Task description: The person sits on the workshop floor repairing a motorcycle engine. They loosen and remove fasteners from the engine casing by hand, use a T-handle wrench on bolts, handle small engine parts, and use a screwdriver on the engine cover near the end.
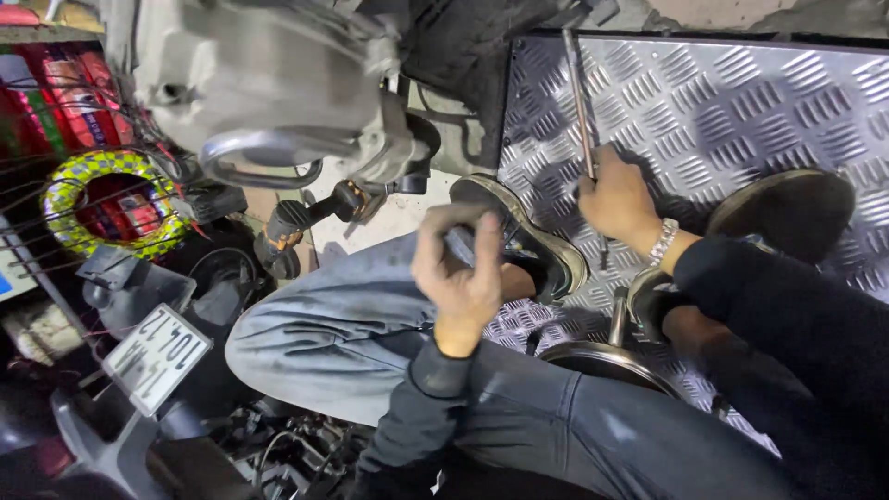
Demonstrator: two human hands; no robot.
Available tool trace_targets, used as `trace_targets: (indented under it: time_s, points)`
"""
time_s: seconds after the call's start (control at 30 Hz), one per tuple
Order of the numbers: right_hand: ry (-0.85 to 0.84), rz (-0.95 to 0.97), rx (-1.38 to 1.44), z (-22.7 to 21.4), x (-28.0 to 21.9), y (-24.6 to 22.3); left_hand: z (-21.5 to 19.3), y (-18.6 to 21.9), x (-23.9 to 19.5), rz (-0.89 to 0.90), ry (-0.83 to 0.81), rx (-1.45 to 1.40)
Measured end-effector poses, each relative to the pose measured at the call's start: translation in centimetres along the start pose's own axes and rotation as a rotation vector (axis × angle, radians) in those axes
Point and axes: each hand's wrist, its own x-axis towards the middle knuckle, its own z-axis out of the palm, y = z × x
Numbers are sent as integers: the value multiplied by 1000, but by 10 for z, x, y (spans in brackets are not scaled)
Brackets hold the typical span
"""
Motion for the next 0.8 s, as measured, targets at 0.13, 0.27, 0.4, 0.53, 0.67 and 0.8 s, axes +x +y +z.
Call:
trace_targets:
  time_s: [0.13, 0.27, 0.4, 0.53, 0.67, 0.8]
  points:
    - [-36, 0, -69, -13, 10, 30, 22, 15, 11, -32, 23, 6]
    - [-159, 32, -238, -28, 22, 50, 24, 0, 12, -52, -18, 33]
    - [-266, 47, -403, -38, 30, 60, 31, -19, 11, -335, 93, -242]
    - [-298, 20, -393, -37, 35, 69, 31, -21, 10, -152, 165, -266]
    - [-328, -3, -374, -41, 39, 67, 40, -1, 27, -166, 262, -230]
    - [-340, 30, -372, -43, 40, 62, 30, -12, 32, -281, 261, -283]
